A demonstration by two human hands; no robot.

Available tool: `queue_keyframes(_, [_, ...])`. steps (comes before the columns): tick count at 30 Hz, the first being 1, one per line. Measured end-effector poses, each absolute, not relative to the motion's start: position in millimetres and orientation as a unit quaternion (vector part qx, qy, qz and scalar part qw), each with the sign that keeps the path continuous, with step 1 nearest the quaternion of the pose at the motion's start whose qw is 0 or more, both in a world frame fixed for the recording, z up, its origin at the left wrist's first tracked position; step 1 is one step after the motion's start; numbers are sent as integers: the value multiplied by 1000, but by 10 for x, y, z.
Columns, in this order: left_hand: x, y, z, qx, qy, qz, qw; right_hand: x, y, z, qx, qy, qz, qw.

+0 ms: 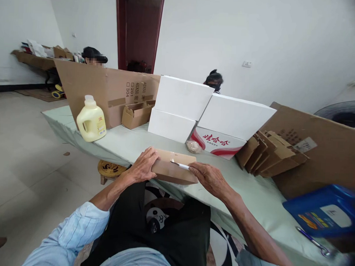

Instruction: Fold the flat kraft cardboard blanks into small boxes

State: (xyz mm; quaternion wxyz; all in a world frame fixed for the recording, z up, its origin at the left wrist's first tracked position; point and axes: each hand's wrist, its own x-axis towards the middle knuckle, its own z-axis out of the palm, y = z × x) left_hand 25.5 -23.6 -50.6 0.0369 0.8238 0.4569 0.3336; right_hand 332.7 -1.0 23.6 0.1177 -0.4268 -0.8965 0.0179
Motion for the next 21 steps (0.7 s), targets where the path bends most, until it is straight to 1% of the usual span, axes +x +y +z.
queue_keyframes(4, [255, -241, -507, 825, 457, 332, 34, 3325, -21, 275, -425, -899, 17, 108])
queue_keyframes(10, [254, -252, -491, 825, 445, 345, 43, 3322, 24, 236, -403, -905, -11, 133])
queue_keyframes(15, [244, -227, -539, 825, 440, 352, 46, 3288, 60, 251, -423, -897, -73, 108])
queue_keyframes(21, [241, -205, -605, 820, 443, 359, 51, 3242, 75, 311, -405, -903, -102, 96])
